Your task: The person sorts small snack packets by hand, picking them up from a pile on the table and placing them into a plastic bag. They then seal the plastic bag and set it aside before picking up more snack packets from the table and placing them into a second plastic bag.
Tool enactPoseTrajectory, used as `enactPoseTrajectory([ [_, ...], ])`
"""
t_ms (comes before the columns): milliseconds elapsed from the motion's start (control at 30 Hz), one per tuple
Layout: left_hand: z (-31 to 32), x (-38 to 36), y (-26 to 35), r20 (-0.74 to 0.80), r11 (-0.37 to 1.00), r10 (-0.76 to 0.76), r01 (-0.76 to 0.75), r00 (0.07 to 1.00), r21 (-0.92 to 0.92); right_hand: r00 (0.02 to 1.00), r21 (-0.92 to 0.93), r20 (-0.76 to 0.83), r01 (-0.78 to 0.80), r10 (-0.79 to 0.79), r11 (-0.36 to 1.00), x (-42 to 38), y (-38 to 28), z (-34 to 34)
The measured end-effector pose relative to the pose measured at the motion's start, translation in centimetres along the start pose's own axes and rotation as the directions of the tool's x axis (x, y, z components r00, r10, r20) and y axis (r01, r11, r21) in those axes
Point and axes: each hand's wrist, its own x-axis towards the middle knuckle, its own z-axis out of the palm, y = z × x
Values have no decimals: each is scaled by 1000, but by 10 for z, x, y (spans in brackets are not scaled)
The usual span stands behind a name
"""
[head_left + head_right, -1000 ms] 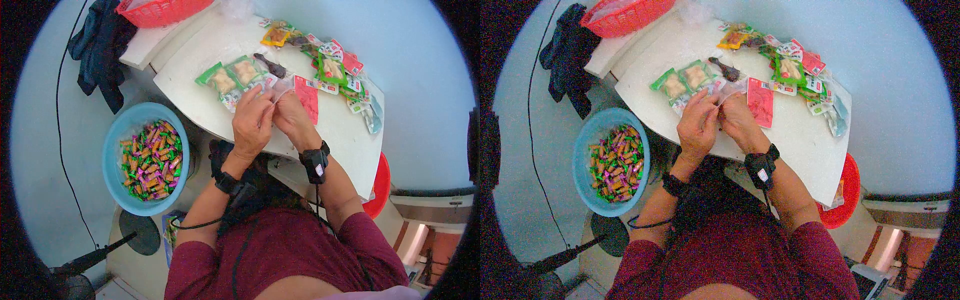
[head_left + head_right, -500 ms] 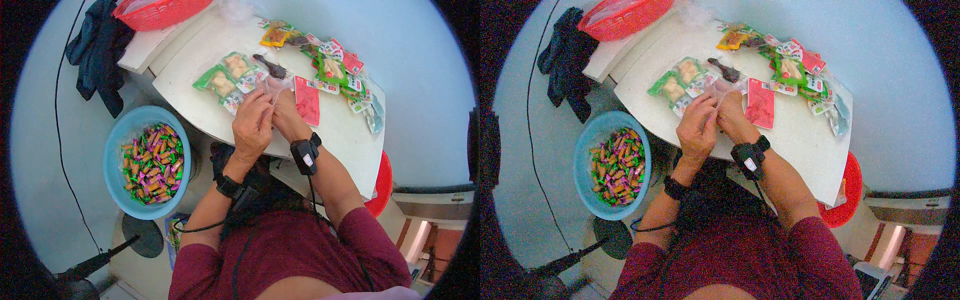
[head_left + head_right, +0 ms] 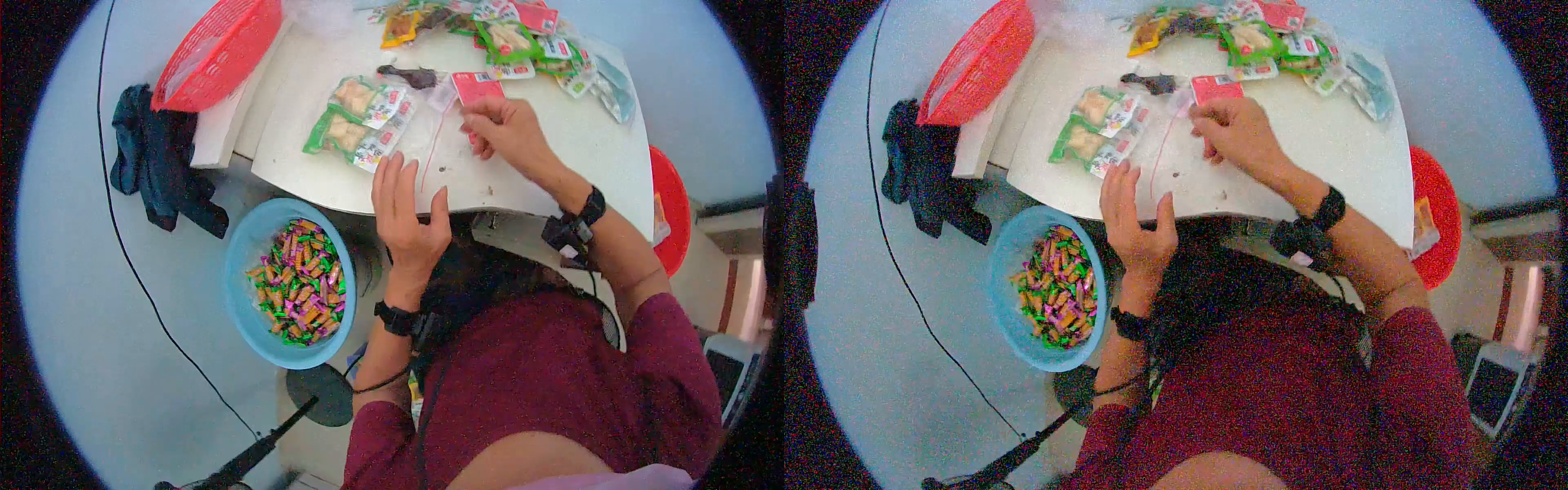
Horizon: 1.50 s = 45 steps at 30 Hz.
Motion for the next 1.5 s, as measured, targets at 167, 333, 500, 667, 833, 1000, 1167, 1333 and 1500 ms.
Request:
enactPoseTrajectory([
  [167,-16,-12,5,175,968,154,-184,973,170,882,-600,-25,363,-470,713,13,12,-20],
  [333,-21,8,28,393,911,114,-253,912,324,717,-742,170,545,-676,390,42,19,-15],
  [500,-22,18,28,554,779,51,-380,831,498,710,-733,362,617,-605,286,71,25,-12],
  [667,-21,19,18,600,673,-13,-437,800,597,697,-680,366,653,-616,334,80,30,-13],
  [833,-24,23,16,626,606,24,-510,780,611,679,-619,385,692,-625,371,80,28,-16],
  [1000,-51,44,9,628,696,80,-494,774,521,550,-435,287,804,-784,404,88,26,-19],
  [1167,-102,105,9,442,749,311,-503,841,430,449,-266,262,884,-854,383,86,-25,-19],
  [1333,-135,148,47,337,904,93,-222,937,367,677,-69,208,730,-706,680,57,-71,-29],
  [1500,-139,149,55,294,973,-229,214,928,84,733,197,232,609,-640,768,47,-73,-42],
])
